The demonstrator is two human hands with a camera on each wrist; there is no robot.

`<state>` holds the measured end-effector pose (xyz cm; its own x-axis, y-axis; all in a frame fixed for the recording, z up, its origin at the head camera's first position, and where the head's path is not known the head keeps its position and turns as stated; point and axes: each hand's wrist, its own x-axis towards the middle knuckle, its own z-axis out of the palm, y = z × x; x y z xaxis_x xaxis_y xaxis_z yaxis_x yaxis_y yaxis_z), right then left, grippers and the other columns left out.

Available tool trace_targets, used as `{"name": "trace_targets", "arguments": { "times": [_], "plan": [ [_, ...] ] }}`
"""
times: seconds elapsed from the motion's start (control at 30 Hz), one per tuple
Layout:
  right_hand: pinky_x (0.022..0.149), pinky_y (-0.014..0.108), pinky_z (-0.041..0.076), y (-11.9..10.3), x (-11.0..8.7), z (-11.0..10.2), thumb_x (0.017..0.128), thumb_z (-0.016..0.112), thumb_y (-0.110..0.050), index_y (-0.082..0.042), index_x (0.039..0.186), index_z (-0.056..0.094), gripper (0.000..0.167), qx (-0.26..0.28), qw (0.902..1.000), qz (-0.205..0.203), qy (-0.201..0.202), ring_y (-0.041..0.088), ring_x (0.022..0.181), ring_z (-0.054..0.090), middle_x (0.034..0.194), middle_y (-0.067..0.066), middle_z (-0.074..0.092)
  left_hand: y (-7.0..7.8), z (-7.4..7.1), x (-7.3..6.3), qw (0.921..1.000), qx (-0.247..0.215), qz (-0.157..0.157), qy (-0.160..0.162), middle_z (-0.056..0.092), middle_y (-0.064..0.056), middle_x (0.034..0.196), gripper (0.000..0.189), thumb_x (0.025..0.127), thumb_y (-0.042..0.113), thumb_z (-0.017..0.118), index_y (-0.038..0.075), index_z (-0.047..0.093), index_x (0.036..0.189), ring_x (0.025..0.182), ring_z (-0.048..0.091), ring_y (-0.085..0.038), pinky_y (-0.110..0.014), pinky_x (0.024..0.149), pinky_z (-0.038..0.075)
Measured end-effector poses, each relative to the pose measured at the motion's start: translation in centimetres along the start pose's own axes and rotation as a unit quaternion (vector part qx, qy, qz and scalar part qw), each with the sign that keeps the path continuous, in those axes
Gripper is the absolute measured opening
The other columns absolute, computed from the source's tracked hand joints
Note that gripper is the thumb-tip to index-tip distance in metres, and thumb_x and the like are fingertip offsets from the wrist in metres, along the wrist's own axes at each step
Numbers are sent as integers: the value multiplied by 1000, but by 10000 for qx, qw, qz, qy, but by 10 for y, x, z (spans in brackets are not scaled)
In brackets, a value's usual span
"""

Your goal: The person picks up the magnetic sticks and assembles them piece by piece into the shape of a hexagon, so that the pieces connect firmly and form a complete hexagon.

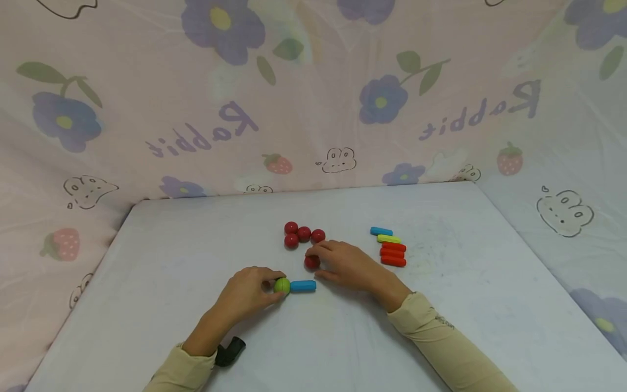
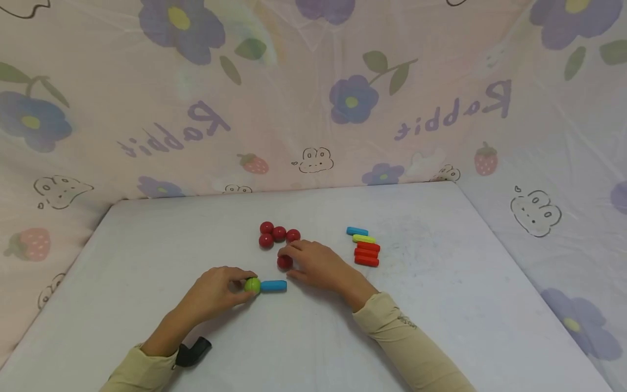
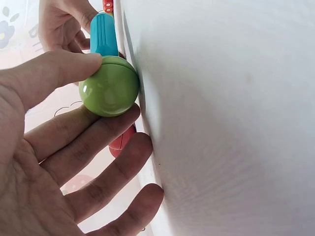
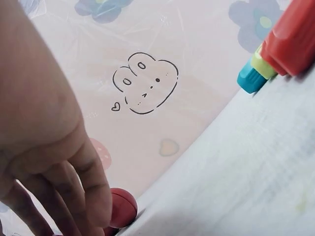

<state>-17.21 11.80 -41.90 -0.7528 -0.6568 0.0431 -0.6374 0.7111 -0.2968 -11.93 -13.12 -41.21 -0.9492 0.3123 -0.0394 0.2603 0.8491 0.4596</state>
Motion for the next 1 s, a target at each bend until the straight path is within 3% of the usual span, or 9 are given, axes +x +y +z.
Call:
{"name": "trace_targets", "arguments": {
  "times": [0.37, 0.6, 0.8, 1.0],
  "plan": [
    [98, 36, 54, -2, 0, 3, 87, 78, -30, -22, 130, 63, 46, -189, 9998, -72, -92, 16, 113, 63, 123, -3, 67, -1, -2, -4, 9999, -13, -44, -90, 71, 7, 90, 32, 79, 25, 83, 20, 77, 110, 83, 59, -10, -31, 73, 48],
    [99, 36, 53, 3, -3, 1, 86, 78, -34, -23, 129, 65, 46, -465, 9987, 188, -57, 16, 113, 63, 124, -4, 68, 1, 0, -6, 9999, -56, -1, 115, 72, 6, 89, 32, 78, 23, 85, 18, 77, 108, 83, 61, -11, -34, 75, 50],
    [99, 38, 52, 7, -16, -1, 86, 77, -39, -19, 127, 66, 46, -702, 9973, 182, 73, 17, 112, 64, 119, -3, 69, 3, 3, -5, 9993, 13, 115, 346, 73, 4, 89, 32, 77, 22, 85, 16, 78, 107, 83, 62, -12, -35, 76, 51],
    [95, 35, 53, 2, -31, -2, 89, 74, -40, -18, 127, 65, 45, -655, 9977, 52, 177, 15, 107, 64, 117, -3, 69, 5, 4, -6, 9994, 85, 29, 328, 74, 3, 91, 33, 78, 23, 85, 16, 77, 109, 82, 60, -11, -35, 77, 51]
  ]
}}
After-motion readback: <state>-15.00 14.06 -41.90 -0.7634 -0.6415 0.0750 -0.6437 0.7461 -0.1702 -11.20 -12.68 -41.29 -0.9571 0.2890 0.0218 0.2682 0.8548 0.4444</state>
